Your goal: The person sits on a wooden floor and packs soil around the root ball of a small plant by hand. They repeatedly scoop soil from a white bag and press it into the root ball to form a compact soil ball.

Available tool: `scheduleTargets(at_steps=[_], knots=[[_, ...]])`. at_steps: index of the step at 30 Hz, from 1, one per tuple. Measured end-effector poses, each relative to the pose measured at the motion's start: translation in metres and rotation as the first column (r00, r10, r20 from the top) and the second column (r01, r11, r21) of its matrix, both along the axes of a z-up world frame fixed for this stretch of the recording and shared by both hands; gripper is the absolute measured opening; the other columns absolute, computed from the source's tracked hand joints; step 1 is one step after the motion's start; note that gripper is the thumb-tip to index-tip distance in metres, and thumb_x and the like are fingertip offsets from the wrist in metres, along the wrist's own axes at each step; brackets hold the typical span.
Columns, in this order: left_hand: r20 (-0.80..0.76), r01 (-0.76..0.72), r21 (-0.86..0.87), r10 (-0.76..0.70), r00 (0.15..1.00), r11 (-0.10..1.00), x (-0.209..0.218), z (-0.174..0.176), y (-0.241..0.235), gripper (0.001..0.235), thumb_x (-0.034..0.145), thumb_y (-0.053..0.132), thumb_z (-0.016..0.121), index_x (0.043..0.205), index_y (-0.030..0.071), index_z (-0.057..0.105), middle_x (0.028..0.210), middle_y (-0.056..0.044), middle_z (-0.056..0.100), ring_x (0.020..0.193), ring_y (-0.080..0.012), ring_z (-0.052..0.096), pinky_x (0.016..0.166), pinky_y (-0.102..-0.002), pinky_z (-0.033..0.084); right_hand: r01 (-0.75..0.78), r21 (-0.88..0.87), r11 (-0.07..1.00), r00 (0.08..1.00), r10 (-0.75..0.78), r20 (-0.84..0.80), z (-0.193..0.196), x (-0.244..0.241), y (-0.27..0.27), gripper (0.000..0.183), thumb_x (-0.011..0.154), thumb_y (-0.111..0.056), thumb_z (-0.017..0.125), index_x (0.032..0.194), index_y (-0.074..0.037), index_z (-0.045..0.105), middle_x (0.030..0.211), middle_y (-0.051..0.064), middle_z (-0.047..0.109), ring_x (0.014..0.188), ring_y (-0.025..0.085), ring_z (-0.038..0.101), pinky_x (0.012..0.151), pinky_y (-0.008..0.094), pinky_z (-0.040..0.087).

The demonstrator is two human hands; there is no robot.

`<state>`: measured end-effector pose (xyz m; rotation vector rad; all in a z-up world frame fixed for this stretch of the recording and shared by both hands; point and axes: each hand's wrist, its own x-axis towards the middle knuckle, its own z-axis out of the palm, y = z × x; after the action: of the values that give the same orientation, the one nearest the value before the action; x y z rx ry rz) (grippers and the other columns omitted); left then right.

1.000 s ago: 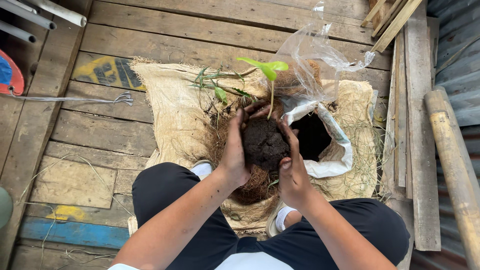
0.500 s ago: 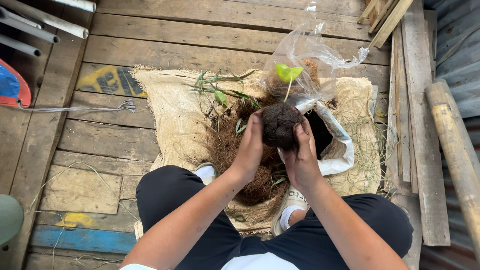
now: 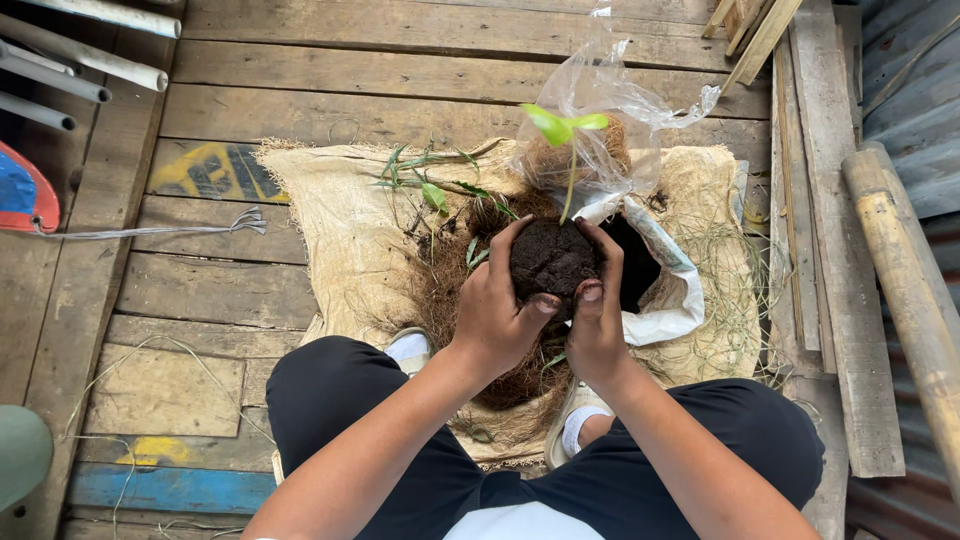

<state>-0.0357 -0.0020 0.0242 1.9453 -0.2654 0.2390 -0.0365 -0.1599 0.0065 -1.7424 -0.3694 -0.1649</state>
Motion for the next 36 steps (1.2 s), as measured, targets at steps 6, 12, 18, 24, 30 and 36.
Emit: scheduleTargets(at_steps=[6,12,18,24,30,36], knots=[[0.08,0.021,-0.032,-0.018,0.997,0.999,-0.001,-0.003,0.0,0.098,0.099,0.085,0.033,0.154,0.003,0.035,0.122,-0.024,0.068,0.114,-0.0414,0.072,0.097,-0.049,0.057,0.019,0.061,0.998,0.998,-0.015,-0.067,0.005,-0.002,-0.003,0.072,0.111,-0.059,0.035,0.152,0.001,0.03,0.145,0.019,0.043,0.137,0.026,0.045,0.121,0.041,0.034],[-0.135,0.048,-0.127,-0.065,0.989,0.991,-0.001,-0.002,0.0,0.092,0.098,0.079,0.028,0.152,0.005,0.033,0.11,-0.02,0.069,0.099,-0.0309,0.076,0.083,-0.044,0.062,-0.185,0.285,0.941,0.969,0.223,-0.106,0.014,-0.002,0.002,0.081,0.108,-0.064,0.025,0.163,-0.005,0.015,0.158,0.017,0.035,0.149,0.026,0.037,0.126,0.041,0.029],[-0.108,0.076,-0.198,-0.098,0.989,0.977,0.001,-0.001,0.004,0.105,0.091,0.09,0.033,0.152,0.004,0.029,0.113,-0.018,0.07,0.1,-0.0283,0.077,0.083,-0.039,0.064,-0.138,0.122,0.983,0.98,0.153,-0.131,0.016,0.004,-0.005,0.079,0.109,-0.06,0.035,0.16,-0.001,0.024,0.159,0.017,0.038,0.149,0.026,0.038,0.124,0.04,0.03],[-0.024,0.015,-0.088,-0.017,1.0,0.996,0.002,0.0,0.008,0.108,0.087,0.094,0.034,0.15,0.006,0.04,0.117,-0.016,0.074,0.109,-0.0285,0.078,0.091,-0.039,0.065,-0.115,0.133,0.984,0.978,0.136,-0.16,0.008,0.001,-0.006,0.076,0.107,-0.058,0.039,0.157,-0.001,0.029,0.154,0.017,0.043,0.143,0.023,0.043,0.121,0.038,0.034],[-0.182,0.089,-0.285,-0.145,0.972,0.954,0.006,0.002,0.008,0.111,0.079,0.091,0.055,0.148,0.006,0.042,0.12,-0.013,0.073,0.113,-0.0236,0.075,0.096,-0.035,0.06,-0.092,0.241,0.966,0.97,0.142,-0.199,0.009,0.003,-0.003,0.074,0.11,-0.059,0.031,0.159,-0.004,0.023,0.16,0.016,0.038,0.149,0.025,0.038,0.126,0.039,0.029],[-0.217,0.131,-0.573,-0.304,0.928,0.809,0.009,0.003,0.006,0.11,0.077,0.076,0.077,0.149,0.004,0.036,0.132,-0.018,0.058,0.123,-0.0242,0.063,0.105,-0.037,0.055,-0.101,0.243,0.965,0.964,0.155,-0.215,0.013,0.002,-0.005,0.072,0.11,-0.058,0.03,0.159,-0.005,0.025,0.159,0.015,0.039,0.149,0.026,0.039,0.126,0.04,0.029]])
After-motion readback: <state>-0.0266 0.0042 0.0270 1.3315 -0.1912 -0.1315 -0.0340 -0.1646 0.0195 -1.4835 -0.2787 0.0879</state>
